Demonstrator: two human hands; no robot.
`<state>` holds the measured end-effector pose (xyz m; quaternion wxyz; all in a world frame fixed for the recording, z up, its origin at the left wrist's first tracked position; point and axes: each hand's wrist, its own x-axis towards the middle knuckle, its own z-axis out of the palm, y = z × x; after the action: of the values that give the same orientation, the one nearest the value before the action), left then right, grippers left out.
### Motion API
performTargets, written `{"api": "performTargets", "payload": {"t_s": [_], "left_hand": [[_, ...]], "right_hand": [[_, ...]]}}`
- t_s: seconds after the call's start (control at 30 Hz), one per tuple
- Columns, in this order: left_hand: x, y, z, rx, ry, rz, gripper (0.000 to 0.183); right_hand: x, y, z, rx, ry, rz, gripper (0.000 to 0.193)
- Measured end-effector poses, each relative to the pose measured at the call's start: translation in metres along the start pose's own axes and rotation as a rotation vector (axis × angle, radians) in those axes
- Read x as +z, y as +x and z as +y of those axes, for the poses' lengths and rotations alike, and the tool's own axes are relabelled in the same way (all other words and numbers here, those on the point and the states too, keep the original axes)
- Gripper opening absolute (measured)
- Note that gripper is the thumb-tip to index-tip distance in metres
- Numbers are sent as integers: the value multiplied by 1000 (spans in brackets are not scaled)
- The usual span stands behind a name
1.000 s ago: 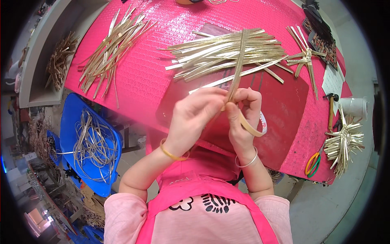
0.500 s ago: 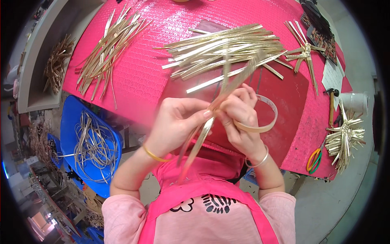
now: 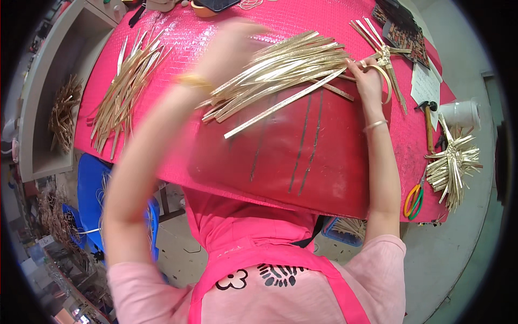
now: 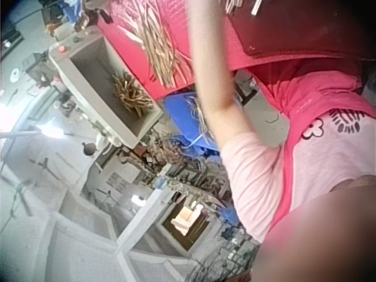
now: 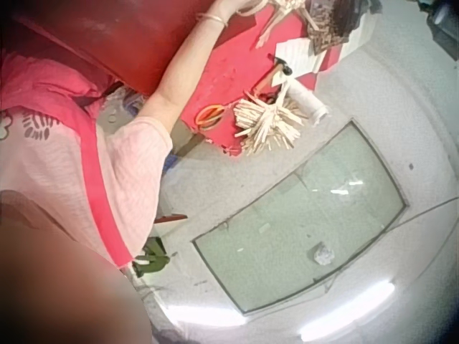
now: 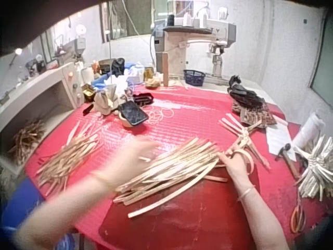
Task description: The recorder is weaving thin metallic gold strips into a decorative ornament or component.
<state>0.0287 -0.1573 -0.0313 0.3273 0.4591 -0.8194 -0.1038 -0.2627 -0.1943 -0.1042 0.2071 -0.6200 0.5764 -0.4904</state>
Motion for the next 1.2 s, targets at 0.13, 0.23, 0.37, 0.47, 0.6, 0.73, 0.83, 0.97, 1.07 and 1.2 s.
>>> {"api": "performTargets", "payload": {"t_s": [0.13, 0.23, 0.37, 0.47, 0.6, 0.73, 0.83, 0.97, 1.07, 1.2], "left_hand": [[130, 53, 45, -122, 191, 40, 12], [136, 56, 45, -199, 219, -85, 11], [81, 40, 72, -236, -348, 14, 13], [51, 13, 96, -681, -1321, -285, 18], [7, -16, 132, -819, -1392, -420, 28], [-26, -46, 149, -995, -1376, -381, 27], [-46, -73, 165, -1052, -1337, -318, 22], [-70, -100, 185, -1130, -1279, -370, 20], [-72, -110, 185, -1152, -1316, -411, 25], [-63, -114, 184, -1093, -1270, -435, 30]], "right_hand": [[0, -7, -19, 50, 382, -61, 17], [-19, -32, -43, 108, 614, -17, 16], [-49, -48, -64, 277, 834, -25, 17], [-49, -53, -87, 239, 1026, -142, 20], [-44, -61, -108, 140, 1043, -345, 28], [-35, -86, -131, 25, 944, -497, 37], [-28, -104, -148, 90, 1050, -580, 39], [-31, -125, -161, 379, 1197, -822, 37], [-31, -139, -166, 330, 1210, -816, 35], [-30, -148, -168, 180, 1172, -709, 35]]}}
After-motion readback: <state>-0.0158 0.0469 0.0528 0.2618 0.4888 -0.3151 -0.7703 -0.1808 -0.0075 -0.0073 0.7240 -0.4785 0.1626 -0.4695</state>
